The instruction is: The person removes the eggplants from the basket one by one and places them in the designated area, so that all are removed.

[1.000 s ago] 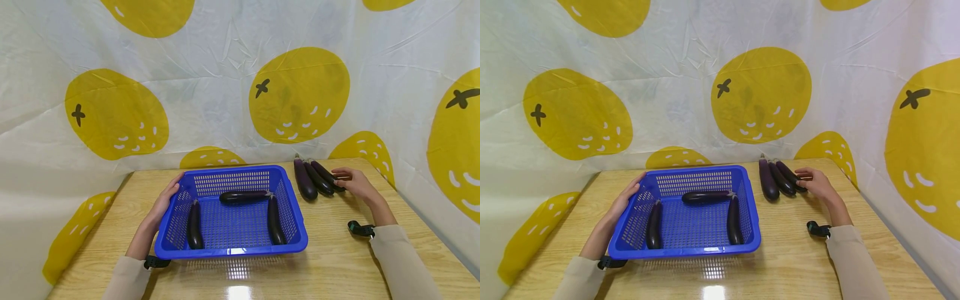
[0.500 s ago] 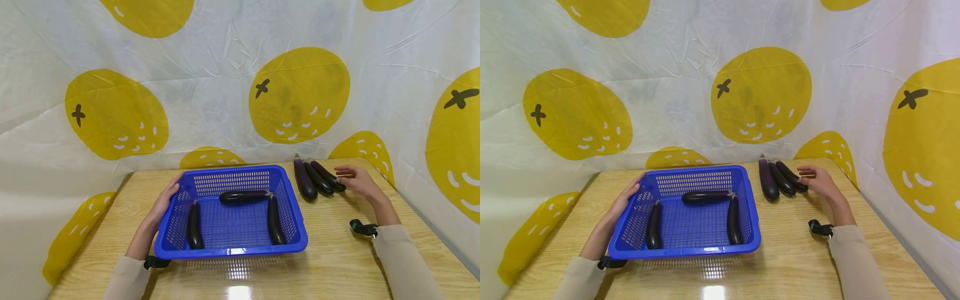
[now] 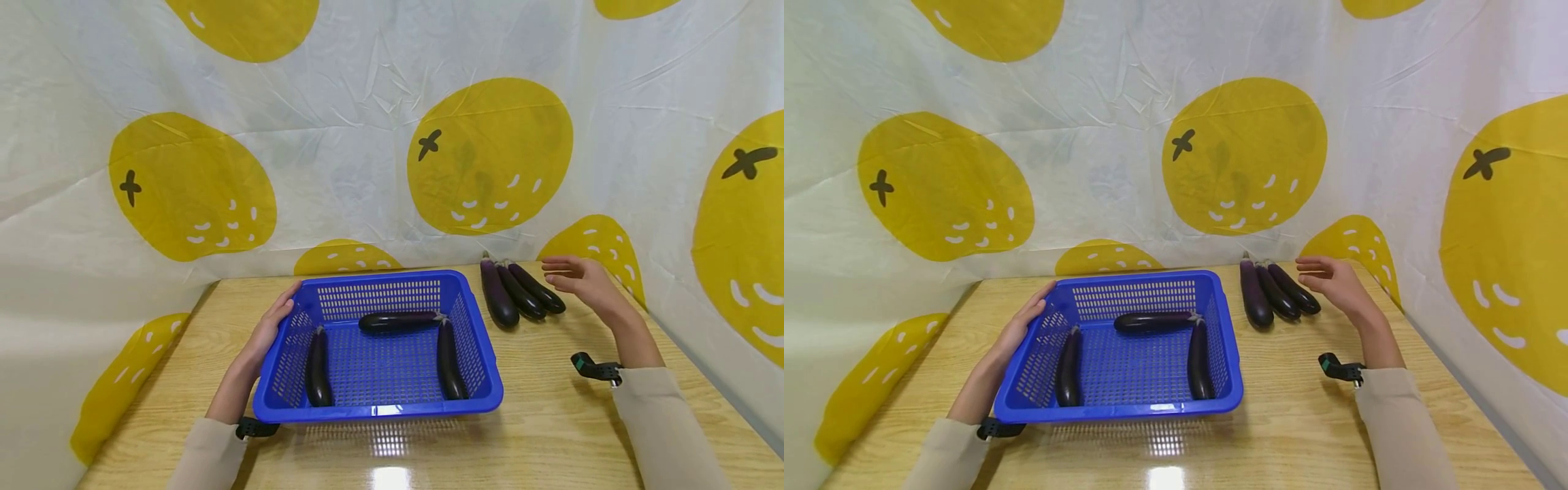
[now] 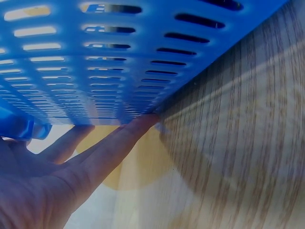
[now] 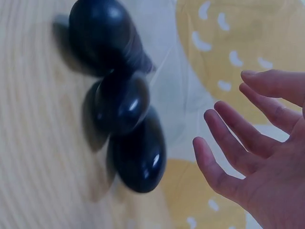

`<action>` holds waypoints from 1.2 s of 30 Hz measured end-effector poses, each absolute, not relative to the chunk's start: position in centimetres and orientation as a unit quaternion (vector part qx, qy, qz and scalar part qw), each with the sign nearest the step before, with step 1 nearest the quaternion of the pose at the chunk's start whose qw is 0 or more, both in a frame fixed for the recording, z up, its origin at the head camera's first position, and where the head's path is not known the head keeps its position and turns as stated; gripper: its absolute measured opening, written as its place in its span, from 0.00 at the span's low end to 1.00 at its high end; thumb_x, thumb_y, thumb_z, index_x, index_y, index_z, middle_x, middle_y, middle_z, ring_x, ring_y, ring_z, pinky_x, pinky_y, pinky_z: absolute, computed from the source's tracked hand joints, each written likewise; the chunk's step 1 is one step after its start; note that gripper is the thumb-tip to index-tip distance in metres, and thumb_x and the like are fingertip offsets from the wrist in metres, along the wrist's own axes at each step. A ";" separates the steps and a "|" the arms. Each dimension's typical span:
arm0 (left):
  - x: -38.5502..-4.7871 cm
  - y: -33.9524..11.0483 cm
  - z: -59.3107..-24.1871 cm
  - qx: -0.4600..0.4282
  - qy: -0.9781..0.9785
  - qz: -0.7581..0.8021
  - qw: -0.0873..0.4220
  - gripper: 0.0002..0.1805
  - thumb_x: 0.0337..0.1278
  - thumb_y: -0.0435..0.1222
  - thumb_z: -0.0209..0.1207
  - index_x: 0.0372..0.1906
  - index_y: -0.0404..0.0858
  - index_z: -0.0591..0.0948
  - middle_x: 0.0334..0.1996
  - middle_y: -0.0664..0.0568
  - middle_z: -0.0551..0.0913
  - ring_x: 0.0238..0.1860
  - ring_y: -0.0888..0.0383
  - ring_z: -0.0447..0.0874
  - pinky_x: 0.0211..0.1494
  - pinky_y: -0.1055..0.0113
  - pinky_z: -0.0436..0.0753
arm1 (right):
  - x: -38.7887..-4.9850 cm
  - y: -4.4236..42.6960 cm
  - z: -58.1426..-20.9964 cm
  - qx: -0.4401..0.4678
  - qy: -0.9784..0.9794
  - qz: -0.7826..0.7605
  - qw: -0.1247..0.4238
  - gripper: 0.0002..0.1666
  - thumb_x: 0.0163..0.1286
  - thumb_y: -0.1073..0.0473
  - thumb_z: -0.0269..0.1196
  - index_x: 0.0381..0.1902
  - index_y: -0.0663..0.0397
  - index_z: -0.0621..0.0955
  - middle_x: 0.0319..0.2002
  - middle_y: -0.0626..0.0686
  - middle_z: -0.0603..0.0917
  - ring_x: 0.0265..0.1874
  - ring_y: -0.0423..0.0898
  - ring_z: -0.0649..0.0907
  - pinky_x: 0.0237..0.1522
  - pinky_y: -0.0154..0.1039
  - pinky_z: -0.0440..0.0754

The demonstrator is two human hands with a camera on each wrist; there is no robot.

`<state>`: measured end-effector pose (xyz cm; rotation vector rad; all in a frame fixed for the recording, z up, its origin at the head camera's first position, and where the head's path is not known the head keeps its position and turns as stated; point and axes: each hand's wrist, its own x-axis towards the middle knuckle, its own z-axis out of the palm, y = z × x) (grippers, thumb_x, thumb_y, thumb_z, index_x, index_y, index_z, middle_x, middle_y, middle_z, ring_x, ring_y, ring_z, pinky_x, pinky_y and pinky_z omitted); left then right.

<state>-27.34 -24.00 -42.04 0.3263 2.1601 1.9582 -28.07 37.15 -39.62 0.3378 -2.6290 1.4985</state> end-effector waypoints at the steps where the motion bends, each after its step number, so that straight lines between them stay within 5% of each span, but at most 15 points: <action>1: -27.3 -24.0 -42.0 0.110 0.732 0.664 0.104 0.31 0.86 0.49 0.31 0.85 0.54 0.45 0.86 0.49 0.42 0.84 0.41 0.43 0.81 0.38 0.50 | -28.0 36.9 -39.4 0.113 -0.862 0.492 0.047 0.33 0.79 0.53 0.60 0.73 0.67 0.69 0.50 0.25 0.78 0.46 0.22 0.81 0.47 0.20 0.79; 16: -27.3 -23.9 -41.9 0.111 0.733 0.663 0.103 0.31 0.86 0.50 0.31 0.85 0.54 0.45 0.86 0.49 0.43 0.83 0.41 0.45 0.80 0.39 0.53 | -26.8 33.8 -36.5 0.163 -0.860 0.477 0.077 0.30 0.78 0.57 0.61 0.72 0.64 0.71 0.53 0.28 0.79 0.50 0.23 0.80 0.49 0.19 0.78; 23: -27.2 -23.9 -41.9 0.109 0.735 0.661 0.104 0.31 0.86 0.50 0.31 0.85 0.55 0.45 0.86 0.49 0.43 0.83 0.40 0.44 0.80 0.38 0.53 | -26.7 32.3 -35.8 0.172 -0.860 0.475 0.070 0.32 0.78 0.58 0.61 0.75 0.60 0.68 0.64 0.62 0.78 0.50 0.26 0.80 0.49 0.21 0.79; 26: -27.2 -24.0 -41.9 0.109 0.736 0.660 0.103 0.31 0.86 0.50 0.31 0.85 0.55 0.45 0.86 0.49 0.43 0.84 0.40 0.44 0.80 0.38 0.52 | -26.5 31.6 -35.5 0.179 -0.860 0.474 0.066 0.33 0.78 0.57 0.61 0.76 0.58 0.67 0.66 0.67 0.77 0.51 0.27 0.80 0.50 0.21 0.79; 30: -27.2 -24.0 -42.0 0.111 0.737 0.659 0.101 0.31 0.86 0.50 0.31 0.85 0.55 0.46 0.86 0.49 0.43 0.84 0.40 0.44 0.81 0.37 0.52 | -26.3 30.9 -35.2 0.192 -0.859 0.471 0.065 0.32 0.78 0.58 0.60 0.76 0.58 0.67 0.65 0.66 0.77 0.56 0.37 0.82 0.50 0.21 0.79; 36: -27.2 -23.9 -41.9 0.111 0.735 0.662 0.099 0.31 0.86 0.49 0.32 0.85 0.54 0.46 0.86 0.49 0.42 0.84 0.40 0.42 0.82 0.37 0.49 | -25.9 29.8 -34.6 0.208 -0.859 0.463 0.070 0.32 0.78 0.59 0.60 0.76 0.58 0.67 0.65 0.66 0.77 0.62 0.64 0.79 0.51 0.21 0.78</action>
